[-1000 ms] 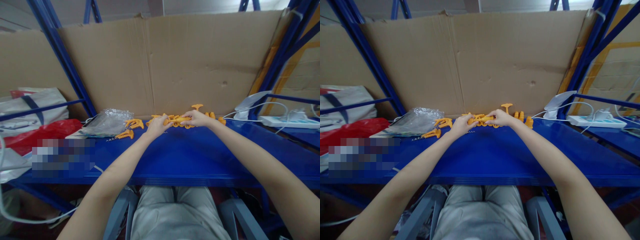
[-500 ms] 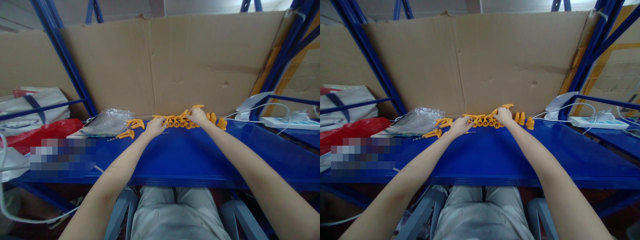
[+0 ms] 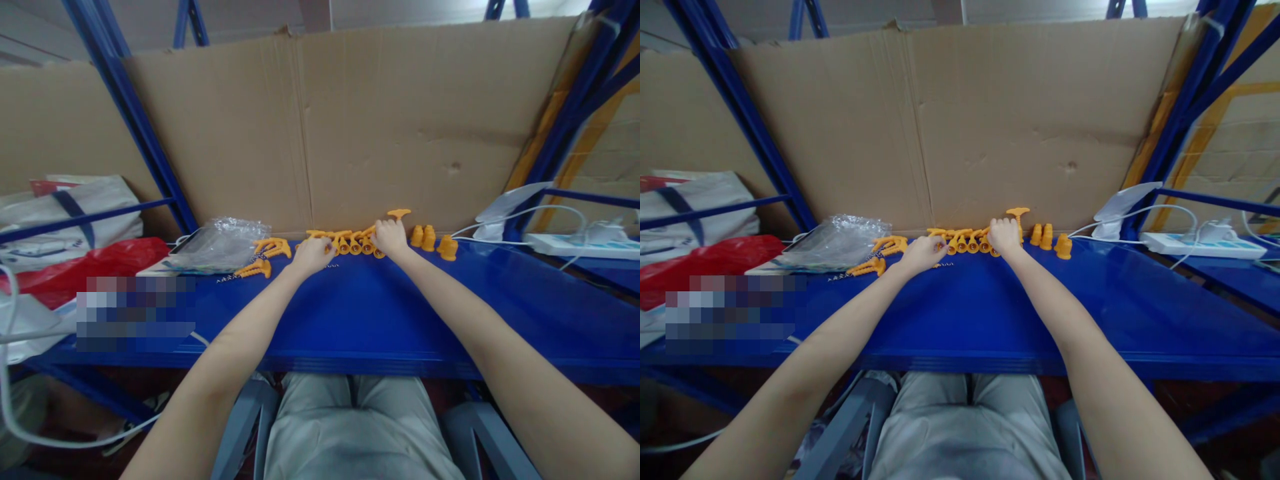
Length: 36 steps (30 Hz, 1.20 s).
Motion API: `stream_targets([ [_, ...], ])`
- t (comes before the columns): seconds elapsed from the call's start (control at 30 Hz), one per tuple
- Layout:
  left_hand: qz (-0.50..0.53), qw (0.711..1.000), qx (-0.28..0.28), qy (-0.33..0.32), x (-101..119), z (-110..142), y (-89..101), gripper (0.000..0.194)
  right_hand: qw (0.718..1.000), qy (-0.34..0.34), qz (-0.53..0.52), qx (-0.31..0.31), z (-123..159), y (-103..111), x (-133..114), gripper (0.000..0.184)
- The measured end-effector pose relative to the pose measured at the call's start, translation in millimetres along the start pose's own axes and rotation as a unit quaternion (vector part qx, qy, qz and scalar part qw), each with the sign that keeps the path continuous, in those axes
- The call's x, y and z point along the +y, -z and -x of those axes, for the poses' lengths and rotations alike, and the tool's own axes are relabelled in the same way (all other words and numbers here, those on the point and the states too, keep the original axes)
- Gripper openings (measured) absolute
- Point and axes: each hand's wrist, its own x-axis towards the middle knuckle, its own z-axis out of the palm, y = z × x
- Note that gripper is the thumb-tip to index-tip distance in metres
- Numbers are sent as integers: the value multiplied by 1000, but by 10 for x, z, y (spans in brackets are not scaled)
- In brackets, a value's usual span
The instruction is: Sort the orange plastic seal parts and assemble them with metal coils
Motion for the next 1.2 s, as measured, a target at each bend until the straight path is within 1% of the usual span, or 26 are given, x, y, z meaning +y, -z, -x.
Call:
stream_targets([
  [0.07, -6, 1000, -13, 1, 15, 3, 17, 24, 1000, 7, 21, -5, 0, 24, -6, 34],
  [0.17, -15, 999, -33, -2, 37, 8, 45, 27, 999, -2, 39, -18, -13, 37, -27, 35],
  [0.33, -24, 999, -48, 4, 57, 15, 79, 28, 997, -18, 29, -64, -32, 17, -103, 35],
  [0.43, -25, 998, -54, 2, 52, 16, 81, 28, 996, -27, 16, -87, -52, 16, -106, 40],
  [0.5, -27, 998, -56, -1, 43, 14, 74, 28, 993, -29, -3, -118, -84, 26, -60, 46],
  [0.63, -31, 998, -56, -5, 28, 6, 57, 28, 976, -27, -65, -205, -166, 33, 108, 54],
  [0.7, -31, 998, -59, -6, 21, 1, 50, 28, 973, -23, -83, -215, -190, 15, 188, 55],
  [0.87, -41, 995, -91, -21, -14, -13, 21, 28, 978, 0, -111, -179, -220, -68, 336, 57],
  [1.0, -56, 990, -109, -76, -64, -26, -24, 27, 981, 16, -146, -126, -293, -75, 525, 56],
  [1.1, -68, 982, -141, -110, -98, -30, -56, 31, 981, 7, -181, -72, -293, -33, 732, 54],
  [1.13, -73, 978, -159, -112, -106, -29, -65, 34, 980, 1, -192, -54, -264, -19, 803, 51],
  [1.2, -83, 971, -196, -105, -115, -24, -79, 39, 977, -35, -210, -21, -161, -7, 940, 47],
])
